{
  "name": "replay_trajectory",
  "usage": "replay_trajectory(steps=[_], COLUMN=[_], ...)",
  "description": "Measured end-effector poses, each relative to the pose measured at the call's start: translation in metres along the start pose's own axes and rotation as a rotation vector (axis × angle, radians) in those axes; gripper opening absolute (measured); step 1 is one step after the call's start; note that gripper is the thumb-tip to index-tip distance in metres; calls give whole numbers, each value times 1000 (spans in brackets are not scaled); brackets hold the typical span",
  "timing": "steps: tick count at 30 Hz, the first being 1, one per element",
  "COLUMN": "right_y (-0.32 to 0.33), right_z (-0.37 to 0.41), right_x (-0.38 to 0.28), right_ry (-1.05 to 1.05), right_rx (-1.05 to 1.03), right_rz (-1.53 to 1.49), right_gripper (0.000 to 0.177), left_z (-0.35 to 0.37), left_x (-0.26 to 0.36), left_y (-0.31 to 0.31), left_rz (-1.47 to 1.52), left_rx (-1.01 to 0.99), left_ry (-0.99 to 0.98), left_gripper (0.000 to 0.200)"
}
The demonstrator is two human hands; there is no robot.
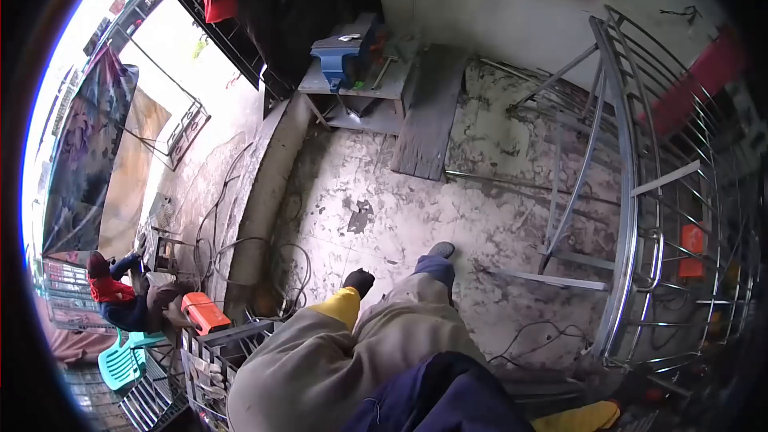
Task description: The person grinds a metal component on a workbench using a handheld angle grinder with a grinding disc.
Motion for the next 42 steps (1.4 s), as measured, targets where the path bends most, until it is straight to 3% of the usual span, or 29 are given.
replay_trajectory(steps=[1,2,3,4,5,6,7,13,16,17,22,23,25,27,31,33,35,38,42], right_y=[3,6,11,21,28,31,32,36,37,37,35,34,38,40,49,60,67,66,69], right_z=[0,3,3,3,7,11,17,31,35,37,39,37,33,27,33,25,25,32,24], right_x=[0,2,6,10,15,21,24,43,50,51,48,46,47,43,-20,-4,18,46,130], right_ry=[1,-3,-32,-74,-116,-139,-157,-255,-284,-296,-355,-362,-377,-300,-333,-417,-485,-638,-1246], right_rx=[-48,-103,-165,-234,-292,-331,-367,-482,-520,-534,-580,-580,-611,-661,-601,-557,-565,-659,-685], right_rz=[-116,-264,-417,-578,-718,-828,-908,-1194,-1279,-1301,-1387,-1403,-1407,-1269,-1397,-1270,-1131,-1584,-2522], right_gripper=[23,24,24,25,26,27,28,33,36,37,42,42,43,44,44,45,46,36,29], left_z=[3,0,-7,-12,-20,-27,-22,-79,-108,-118,-153,-156,-167,-170,-171,-166,-167,-183,-203], left_x=[7,16,24,36,44,41,47,47,51,56,82,89,95,102,99,95,93,95,107], left_y=[6,12,14,21,25,25,36,78,98,103,116,118,113,116,120,118,120,124,118], left_rz=[-421,-465,-473,-514,-480,-499,-381,-471,-478,-498,-540,-545,-590,-578,-642,-689,-686,-791,-834], left_rx=[-32,-82,-113,-144,-189,-113,-73,-41,-95,-116,-66,-36,-29,-22,-103,-149,-292,-384,-384], left_ry=[-210,-267,-175,-225,-110,-228,-261,-186,-195,-125,-278,-331,-364,-438,-496,-416,-393,-340,-473], left_gripper=[15,14,17,21,25,21,20,12,10,20,12,21,21,20,18,11,16,36,35])
Point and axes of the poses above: each hand's wrist, its own z-axis away from the middle knuckle, its own y-axis out of the back of the hand, x = y × z, the point moved 2 cm from there along -z, towards the middle knuckle, and after that the axes turned 10 degrees about -x, right-handed, at the moved point
